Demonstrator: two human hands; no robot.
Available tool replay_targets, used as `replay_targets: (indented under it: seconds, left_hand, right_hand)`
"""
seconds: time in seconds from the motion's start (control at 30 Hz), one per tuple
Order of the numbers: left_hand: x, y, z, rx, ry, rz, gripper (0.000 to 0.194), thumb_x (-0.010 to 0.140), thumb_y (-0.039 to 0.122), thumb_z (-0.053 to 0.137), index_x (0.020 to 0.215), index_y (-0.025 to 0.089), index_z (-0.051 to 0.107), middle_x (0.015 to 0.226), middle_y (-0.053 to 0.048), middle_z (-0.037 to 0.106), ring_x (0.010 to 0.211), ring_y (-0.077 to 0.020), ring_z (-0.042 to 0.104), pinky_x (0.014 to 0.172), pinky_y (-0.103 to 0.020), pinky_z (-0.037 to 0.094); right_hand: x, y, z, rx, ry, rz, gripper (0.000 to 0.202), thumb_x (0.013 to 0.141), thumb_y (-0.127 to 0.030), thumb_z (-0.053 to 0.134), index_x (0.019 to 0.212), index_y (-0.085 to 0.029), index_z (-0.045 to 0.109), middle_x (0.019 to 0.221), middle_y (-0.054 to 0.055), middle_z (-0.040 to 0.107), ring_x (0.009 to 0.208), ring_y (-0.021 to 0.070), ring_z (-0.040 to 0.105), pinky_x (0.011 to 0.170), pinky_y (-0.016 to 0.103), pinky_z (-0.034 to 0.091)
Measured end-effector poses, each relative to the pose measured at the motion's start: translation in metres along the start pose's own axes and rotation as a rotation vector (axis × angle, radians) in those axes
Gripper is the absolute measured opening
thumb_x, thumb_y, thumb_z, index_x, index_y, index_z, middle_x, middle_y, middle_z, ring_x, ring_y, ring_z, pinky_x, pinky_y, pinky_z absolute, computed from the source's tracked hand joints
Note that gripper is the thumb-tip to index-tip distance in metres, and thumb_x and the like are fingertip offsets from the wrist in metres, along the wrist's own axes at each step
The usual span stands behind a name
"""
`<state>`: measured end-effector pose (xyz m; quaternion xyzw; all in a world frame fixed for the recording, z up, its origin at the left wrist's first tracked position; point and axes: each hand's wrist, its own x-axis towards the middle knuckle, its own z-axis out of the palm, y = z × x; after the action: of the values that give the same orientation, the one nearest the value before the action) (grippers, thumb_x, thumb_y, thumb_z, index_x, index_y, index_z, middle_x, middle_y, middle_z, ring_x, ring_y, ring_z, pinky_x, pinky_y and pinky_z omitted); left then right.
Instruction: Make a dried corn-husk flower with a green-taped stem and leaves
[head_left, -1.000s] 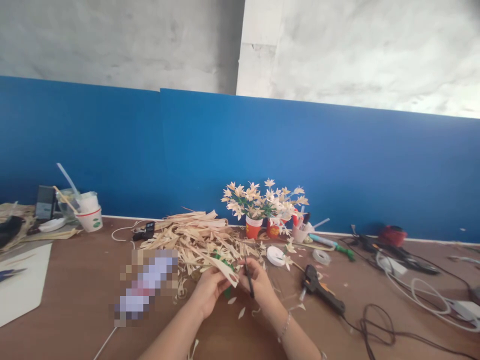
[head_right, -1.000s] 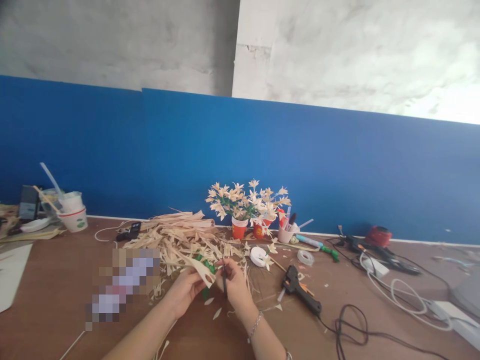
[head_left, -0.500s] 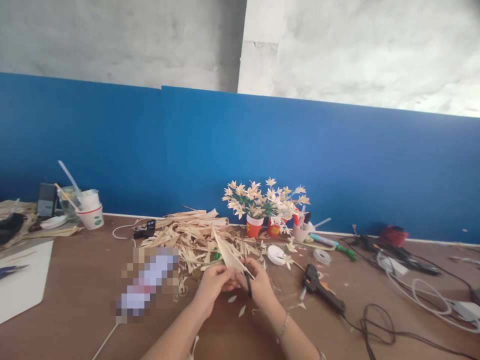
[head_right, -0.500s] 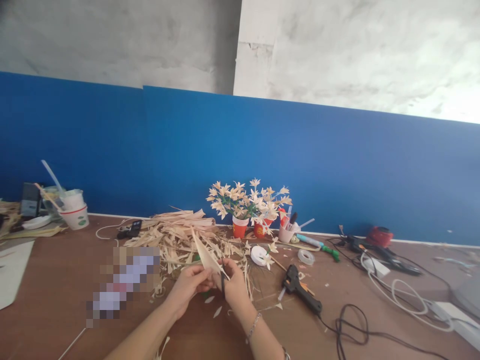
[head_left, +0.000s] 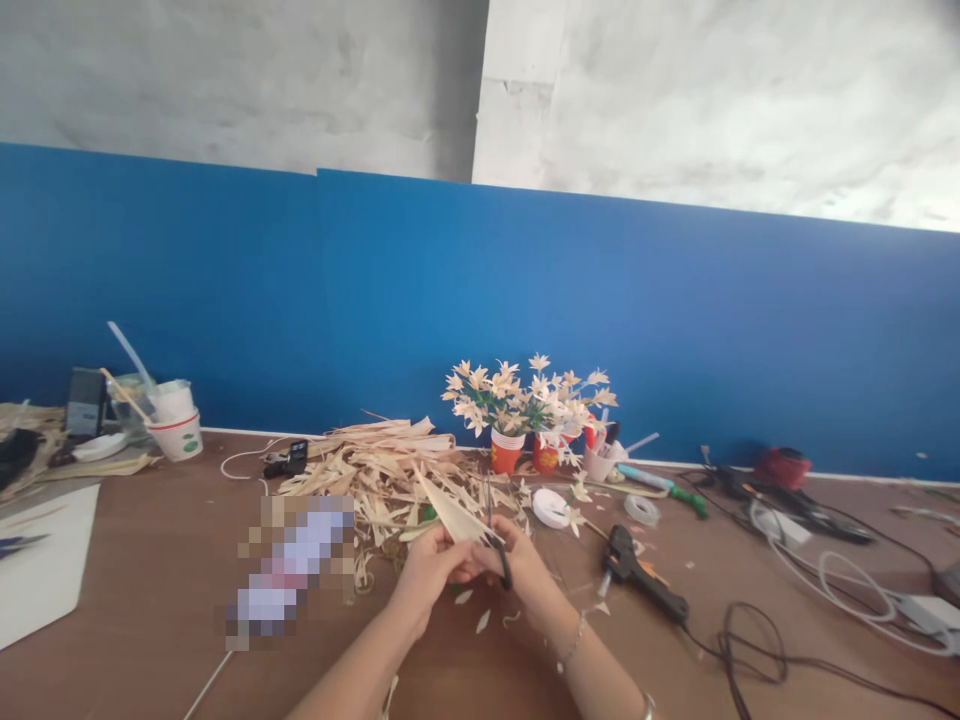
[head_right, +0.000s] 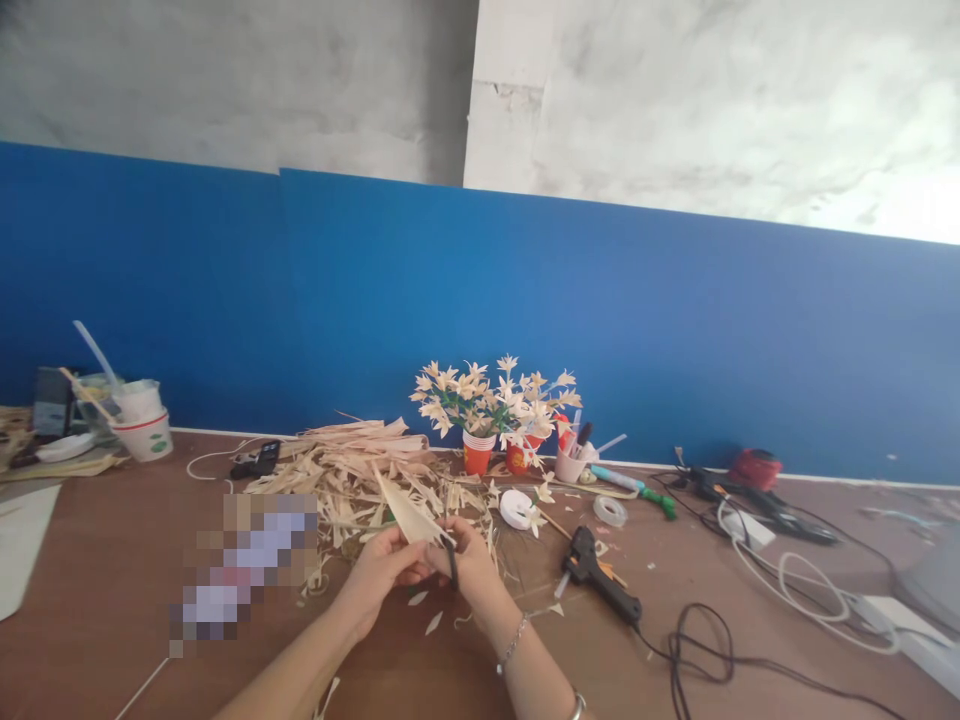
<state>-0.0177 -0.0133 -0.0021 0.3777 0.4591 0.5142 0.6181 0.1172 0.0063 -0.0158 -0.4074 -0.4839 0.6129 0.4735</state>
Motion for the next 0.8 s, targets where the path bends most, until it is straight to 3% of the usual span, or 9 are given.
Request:
replay_targets:
  seconds: [0.1,0.3,0.43,0.67,0.8]
  left_hand:
    - [0.002,0.0,0.0,-0.045,0.059,0.011,0.02,0.065,0.024,0.071,0.077,0.012,0.061,0.057,-0.002,0.066,0.047,-0.009,0.06,0.044,-0.014,0.045]
    - [0.001,0.005,0.002,-0.192,0.096,-0.064,0.008,0.067,0.014,0.068,0.072,0.012,0.063,0.059,-0.001,0.066,0.048,-0.0057,0.059,0.041,-0.009,0.043]
    - [0.001,0.006,0.005,-0.261,0.133,-0.114,0.008,0.066,0.006,0.067,0.068,0.012,0.063,0.066,-0.003,0.067,0.055,-0.0078,0.062,0.047,-0.011,0.048]
    - [0.009,0.001,0.01,-0.1,0.146,0.008,0.017,0.064,0.02,0.07,0.076,0.012,0.063,0.064,-0.003,0.066,0.052,-0.0103,0.063,0.046,-0.015,0.048]
    - [0.016,0.001,0.004,-0.061,0.219,0.095,0.023,0.065,0.03,0.068,0.076,0.012,0.06,0.059,-0.001,0.064,0.049,-0.0113,0.061,0.044,-0.017,0.047]
  right_hand:
    - [0.0,-0.002,0.001,-0.04,0.009,0.011,0.049,0.043,-0.031,0.081,0.079,-0.018,0.051,0.053,-0.008,0.052,0.038,0.004,0.039,0.033,0.015,0.033]
    - [-0.004,-0.009,0.0,0.026,0.006,-0.003,0.039,0.054,-0.033,0.075,0.083,-0.017,0.054,0.053,-0.007,0.051,0.041,0.0047,0.041,0.037,0.015,0.034]
    - [-0.004,-0.009,-0.001,0.011,0.017,-0.019,0.038,0.054,-0.031,0.074,0.083,-0.017,0.053,0.053,-0.007,0.05,0.04,0.0041,0.039,0.036,0.015,0.033]
    - [0.002,-0.003,-0.002,-0.034,0.069,-0.028,0.042,0.051,-0.034,0.074,0.081,-0.018,0.05,0.049,-0.009,0.046,0.038,0.0051,0.038,0.032,0.016,0.031]
    - [0.002,-0.004,-0.005,-0.106,0.068,-0.003,0.042,0.054,-0.039,0.07,0.083,-0.018,0.049,0.049,-0.007,0.051,0.039,0.007,0.045,0.032,0.015,0.03]
